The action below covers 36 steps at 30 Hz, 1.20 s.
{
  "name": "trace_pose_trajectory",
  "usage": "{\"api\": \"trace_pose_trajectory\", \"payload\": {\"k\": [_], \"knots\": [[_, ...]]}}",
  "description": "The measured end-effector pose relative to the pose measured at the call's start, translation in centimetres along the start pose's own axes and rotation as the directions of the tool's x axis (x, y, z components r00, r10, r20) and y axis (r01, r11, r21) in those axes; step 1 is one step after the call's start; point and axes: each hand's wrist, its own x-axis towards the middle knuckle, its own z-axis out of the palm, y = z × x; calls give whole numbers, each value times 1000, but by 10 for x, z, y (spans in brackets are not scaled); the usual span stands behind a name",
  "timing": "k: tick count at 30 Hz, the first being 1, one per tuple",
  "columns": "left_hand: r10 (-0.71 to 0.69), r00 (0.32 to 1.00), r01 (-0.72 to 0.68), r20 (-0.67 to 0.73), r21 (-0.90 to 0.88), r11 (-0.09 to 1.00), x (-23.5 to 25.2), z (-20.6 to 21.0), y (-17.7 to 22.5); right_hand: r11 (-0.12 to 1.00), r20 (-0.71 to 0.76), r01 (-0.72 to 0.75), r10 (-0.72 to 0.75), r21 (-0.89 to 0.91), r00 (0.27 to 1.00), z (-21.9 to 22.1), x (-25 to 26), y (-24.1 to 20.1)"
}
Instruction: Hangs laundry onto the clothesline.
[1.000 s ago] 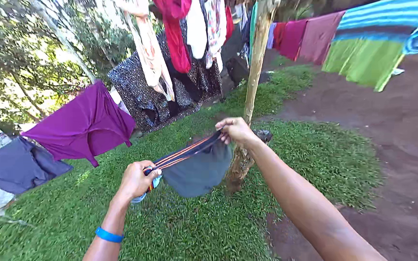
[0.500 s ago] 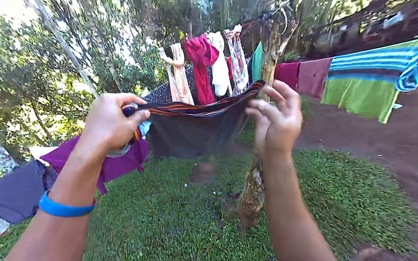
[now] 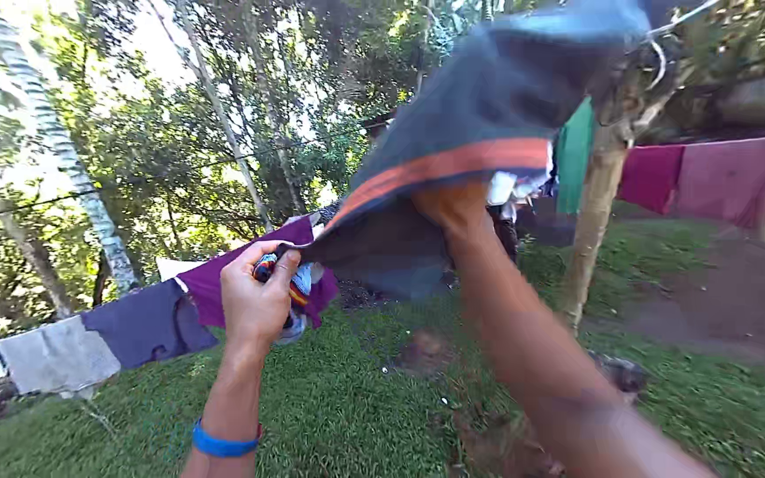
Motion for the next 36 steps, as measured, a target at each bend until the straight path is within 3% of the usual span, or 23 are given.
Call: {"api": "trace_pose_trajectory", "payload": {"k": [1,2,4,6,7,8,11,14,16,20,22,25,29,33,36], "knots": [[-72,997,71,-14,-89,993,5,1,-3,980,44,152,-147,-132,988,32,42,7],[-143,989,137,-22,-176,975,10,4,-5,961,191,226,-195,-157,962,60,81,10],[-252,967,231,-29,-309,923,18,11,-9,958,601,265,-148,-111,785,114,131,15],[-306,952,276,-26,-367,888,20,16,-13,991,822,132,-101,32,561,159,137,23],[-323,946,291,-22,-380,878,18,17,-15,996,867,54,-88,70,490,173,131,27],[-338,941,305,-18,-390,869,14,18,-19,995,881,-5,-83,97,465,183,122,34],[-359,933,332,5,-390,859,3,16,-28,979,821,-112,-78,170,566,180,86,53],[-326,945,314,32,-374,873,-1,5,-29,977,752,-67,-110,201,650,152,74,59],[-286,957,282,43,-353,892,0,-3,-27,978,745,-7,-153,207,650,133,79,64],[-235,970,241,59,-353,904,9,-16,-25,976,792,57,-205,211,574,97,99,76],[-242,969,242,44,-351,905,16,-18,-23,965,726,170,-262,200,636,93,99,87],[-225,971,239,80,-312,920,33,-20,-26,970,680,230,-224,84,698,82,95,98],[-302,953,288,-26,-231,929,77,-10,-25,990,700,132,-124,42,703,78,87,100],[-296,951,296,-91,-12,955,128,6,-15,976,739,208,-182,58,648,92,87,98],[-286,944,311,-163,156,938,150,15,-5,954,632,301,-227,-10,741,86,81,99]]}}
